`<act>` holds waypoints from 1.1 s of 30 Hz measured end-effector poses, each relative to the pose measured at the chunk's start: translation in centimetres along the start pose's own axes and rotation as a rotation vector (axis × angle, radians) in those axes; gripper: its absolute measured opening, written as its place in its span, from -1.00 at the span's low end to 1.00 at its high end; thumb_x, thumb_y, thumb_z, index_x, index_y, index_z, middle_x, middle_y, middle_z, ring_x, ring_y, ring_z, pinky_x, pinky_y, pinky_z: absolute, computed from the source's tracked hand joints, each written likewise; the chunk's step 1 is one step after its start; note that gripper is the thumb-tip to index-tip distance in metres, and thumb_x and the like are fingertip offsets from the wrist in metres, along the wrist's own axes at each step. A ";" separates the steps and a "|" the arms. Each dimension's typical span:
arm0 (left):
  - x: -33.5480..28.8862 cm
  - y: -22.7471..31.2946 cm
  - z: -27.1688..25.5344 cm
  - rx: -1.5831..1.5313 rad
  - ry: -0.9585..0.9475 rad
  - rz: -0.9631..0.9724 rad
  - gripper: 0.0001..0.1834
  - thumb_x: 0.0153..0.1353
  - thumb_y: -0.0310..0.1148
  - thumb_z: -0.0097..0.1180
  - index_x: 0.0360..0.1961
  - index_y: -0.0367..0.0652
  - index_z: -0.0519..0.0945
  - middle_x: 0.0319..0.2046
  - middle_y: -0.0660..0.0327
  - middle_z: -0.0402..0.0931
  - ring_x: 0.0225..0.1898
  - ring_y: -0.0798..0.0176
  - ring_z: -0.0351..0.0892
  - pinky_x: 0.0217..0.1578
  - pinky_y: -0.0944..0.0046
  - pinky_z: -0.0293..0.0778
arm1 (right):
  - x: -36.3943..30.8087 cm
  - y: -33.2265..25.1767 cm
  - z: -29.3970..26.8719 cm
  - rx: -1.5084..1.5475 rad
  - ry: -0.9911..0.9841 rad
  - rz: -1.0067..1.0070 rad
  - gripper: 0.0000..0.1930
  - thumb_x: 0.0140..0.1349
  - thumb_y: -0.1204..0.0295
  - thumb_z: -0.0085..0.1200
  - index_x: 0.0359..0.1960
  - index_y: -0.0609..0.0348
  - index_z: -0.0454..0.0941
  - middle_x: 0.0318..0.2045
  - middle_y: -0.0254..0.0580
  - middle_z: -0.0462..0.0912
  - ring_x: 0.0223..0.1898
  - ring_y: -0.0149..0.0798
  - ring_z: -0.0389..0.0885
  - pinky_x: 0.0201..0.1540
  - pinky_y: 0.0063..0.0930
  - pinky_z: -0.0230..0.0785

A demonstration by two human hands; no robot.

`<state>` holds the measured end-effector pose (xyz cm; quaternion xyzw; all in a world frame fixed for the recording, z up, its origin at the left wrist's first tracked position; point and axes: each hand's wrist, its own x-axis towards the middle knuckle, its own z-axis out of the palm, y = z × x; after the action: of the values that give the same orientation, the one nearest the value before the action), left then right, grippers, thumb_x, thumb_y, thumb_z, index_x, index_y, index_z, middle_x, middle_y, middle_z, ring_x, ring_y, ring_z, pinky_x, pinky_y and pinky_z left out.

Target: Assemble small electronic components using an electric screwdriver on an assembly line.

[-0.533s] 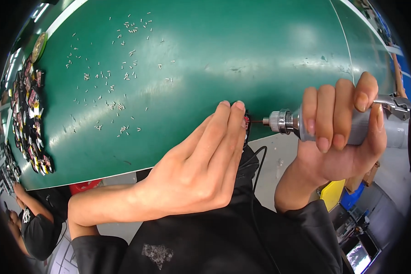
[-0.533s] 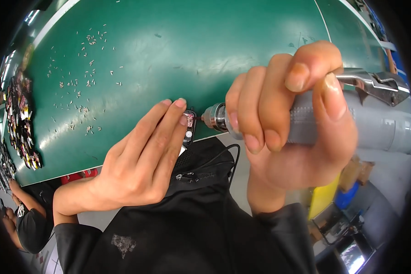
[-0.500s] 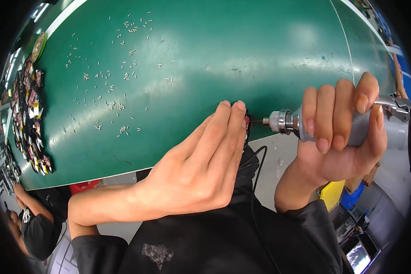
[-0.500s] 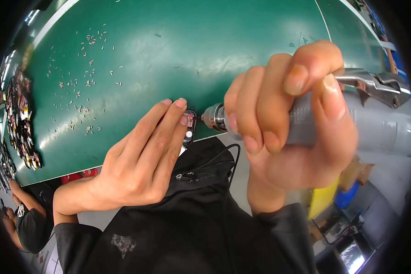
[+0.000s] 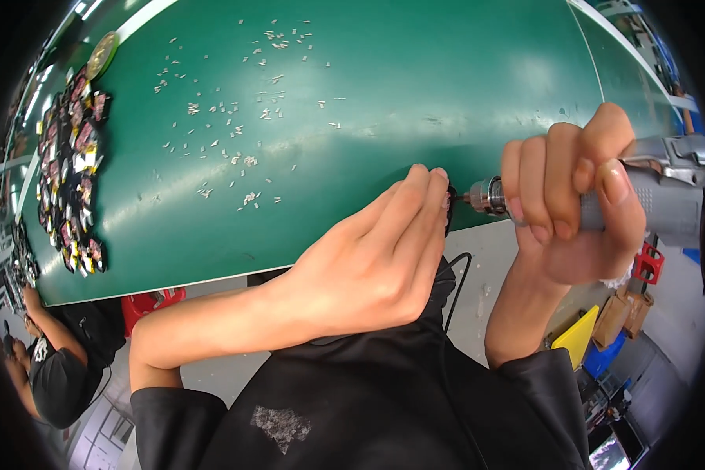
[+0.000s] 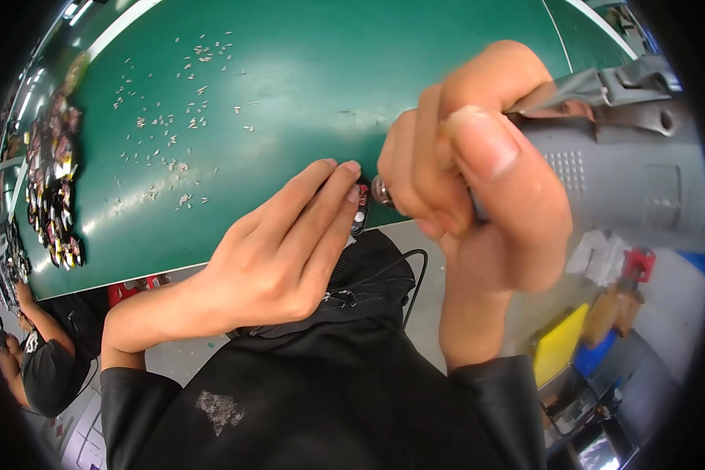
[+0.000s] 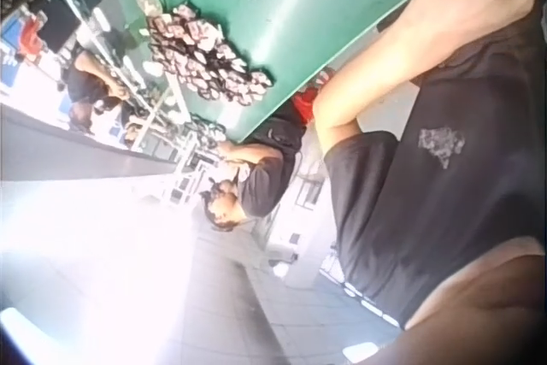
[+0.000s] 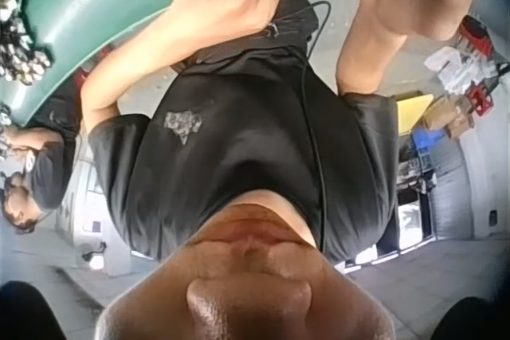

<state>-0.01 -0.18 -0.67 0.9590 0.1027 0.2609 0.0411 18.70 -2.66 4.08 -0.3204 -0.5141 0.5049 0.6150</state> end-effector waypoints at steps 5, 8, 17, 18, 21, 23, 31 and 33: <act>-1.3 -0.3 -1.6 -0.097 -0.043 -0.022 -0.62 -0.23 -0.53 0.10 -0.31 -0.57 0.55 -0.22 -0.21 0.53 -0.14 -0.07 0.56 -0.06 0.11 0.52 | 0.4 1.7 0.1 0.333 -0.068 0.001 -0.84 0.16 0.43 -0.04 -0.43 0.10 0.21 -0.83 -0.48 0.25 -0.88 -0.52 0.17 -0.72 -0.64 0.09; -3.2 -0.1 -3.3 -0.042 0.067 -0.060 -0.66 -0.12 -0.53 0.11 -0.28 -0.58 0.53 -0.22 -0.17 0.54 -0.14 -0.05 0.57 -0.07 0.11 0.53 | -0.6 0.5 -0.6 0.472 0.019 -0.192 -0.80 0.10 0.51 0.08 -0.35 0.08 0.28 -0.90 -0.46 0.27 -0.92 -0.54 0.18 -0.81 -0.68 0.14; -17.0 -14.2 -17.6 0.758 0.041 -0.814 -0.56 0.14 -0.48 0.15 0.07 -0.31 0.43 0.06 -0.10 0.43 0.13 -0.14 0.37 0.16 0.01 0.28 | -1.7 3.1 2.4 0.586 0.289 -0.082 -0.89 0.20 0.49 -0.05 -0.35 0.14 0.26 -0.82 -0.46 0.16 -0.83 -0.52 0.09 -0.65 -0.61 0.11; -17.4 -14.0 -17.9 0.829 -0.020 -0.820 -0.56 0.18 -0.43 0.13 0.09 -0.30 0.43 0.12 -0.09 0.38 0.15 -0.15 0.36 0.18 0.01 0.26 | -1.7 3.6 2.6 0.613 0.274 -0.040 -0.90 0.23 0.48 -0.08 -0.32 0.15 0.24 -0.81 -0.44 0.14 -0.81 -0.52 0.09 -0.63 -0.60 0.09; -14.4 -11.0 -16.1 0.607 0.049 -0.721 -0.58 0.06 -0.57 0.18 0.01 -0.24 0.52 0.11 -0.01 0.41 0.16 -0.12 0.36 0.12 0.05 0.32 | -2.1 5.0 2.5 0.633 0.293 0.006 -0.92 0.23 0.43 -0.13 -0.33 0.13 0.27 -0.80 -0.44 0.18 -0.80 -0.52 0.11 -0.61 -0.55 0.11; -13.0 -9.0 -13.7 0.398 0.041 -0.615 -0.63 -0.08 -0.67 0.21 -0.17 -0.26 0.55 -0.08 0.06 0.49 -0.06 -0.04 0.50 -0.10 0.11 0.47 | -2.4 5.2 2.1 0.640 0.305 -0.002 -0.92 0.23 0.44 -0.13 -0.32 0.13 0.27 -0.80 -0.43 0.18 -0.80 -0.51 0.12 -0.61 -0.55 0.11; -12.9 -7.0 -11.1 0.243 -0.044 -0.590 -0.71 -0.12 -0.71 0.20 -0.29 -0.31 0.54 -0.31 0.13 0.47 -0.33 0.08 0.50 -0.41 0.16 0.44 | -2.6 5.0 1.9 0.692 0.260 -0.014 -0.94 0.24 0.47 -0.16 -0.31 0.14 0.27 -0.80 -0.43 0.19 -0.79 -0.49 0.15 -0.56 -0.52 0.15; -12.9 -7.1 -10.9 0.256 -0.049 -0.548 -0.73 -0.11 -0.72 0.19 -0.31 -0.34 0.52 -0.32 0.12 0.47 -0.34 0.09 0.50 -0.42 0.16 0.44 | -2.8 5.0 1.9 0.699 0.266 -0.012 -0.94 0.24 0.46 -0.16 -0.30 0.14 0.27 -0.80 -0.43 0.19 -0.79 -0.49 0.15 -0.56 -0.52 0.15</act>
<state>-17.70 4.20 1.45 0.8989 0.3889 0.2019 -0.0087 15.51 -4.08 -0.86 -0.1508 -0.2281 0.6002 0.7516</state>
